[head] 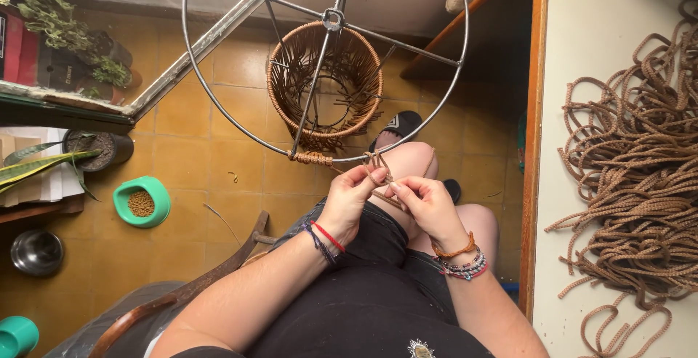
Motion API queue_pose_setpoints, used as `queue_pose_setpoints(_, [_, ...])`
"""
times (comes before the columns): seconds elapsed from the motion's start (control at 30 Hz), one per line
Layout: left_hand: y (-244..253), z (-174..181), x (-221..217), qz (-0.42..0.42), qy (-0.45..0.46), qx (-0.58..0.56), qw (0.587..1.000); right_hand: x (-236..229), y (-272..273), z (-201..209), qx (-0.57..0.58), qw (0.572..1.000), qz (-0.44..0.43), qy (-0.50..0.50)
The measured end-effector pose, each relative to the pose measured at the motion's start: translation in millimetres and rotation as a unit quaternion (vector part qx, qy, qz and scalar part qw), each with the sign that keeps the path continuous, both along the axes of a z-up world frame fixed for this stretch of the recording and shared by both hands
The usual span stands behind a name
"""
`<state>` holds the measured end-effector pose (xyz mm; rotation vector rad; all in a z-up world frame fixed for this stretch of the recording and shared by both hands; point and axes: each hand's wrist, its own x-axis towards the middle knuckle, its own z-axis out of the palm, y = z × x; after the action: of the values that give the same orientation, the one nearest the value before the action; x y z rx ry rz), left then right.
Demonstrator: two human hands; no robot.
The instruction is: Weaving brown rope around a metal lampshade frame to create a decorative cover.
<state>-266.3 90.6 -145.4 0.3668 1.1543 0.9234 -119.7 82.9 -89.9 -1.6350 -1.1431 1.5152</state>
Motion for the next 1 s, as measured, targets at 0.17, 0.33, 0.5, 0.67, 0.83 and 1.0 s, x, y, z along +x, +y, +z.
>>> queue_pose_setpoints(0.17, [0.7, 4.3, -11.8, -0.028, 0.007, -0.045, 0.999, 0.1, 5.9, 13.6, -0.055, 0.998, 0.023, -0.011])
queue_pose_setpoints(0.33, [-10.3, -12.0, -12.6, -0.061, 0.008, -0.053, 0.997, 4.7, 7.5, 14.8, -0.1, 0.994, 0.007, 0.042])
queue_pose_setpoints(0.5, [-18.8, -9.3, -4.2, -0.078, 0.008, -0.046, 0.996, -2.4, 12.6, -0.3, 0.091, 0.966, 0.071, -0.231])
queue_pose_setpoints(0.67, [-16.6, -3.8, -7.1, -0.083, -0.007, -0.04, 0.996, 8.2, 5.9, -12.0, 0.141, 0.98, 0.02, -0.139])
queue_pose_setpoints(0.83, [-16.9, 10.0, -11.0, -0.086, -0.017, -0.029, 0.996, 37.9, -7.2, 2.5, 0.06, 0.967, -0.063, 0.241])
queue_pose_setpoints(1.0, [-17.1, -1.8, -11.2, -0.11, 0.008, -0.038, 0.993, 65.1, -7.1, 59.7, 0.052, 0.996, 0.074, -0.004])
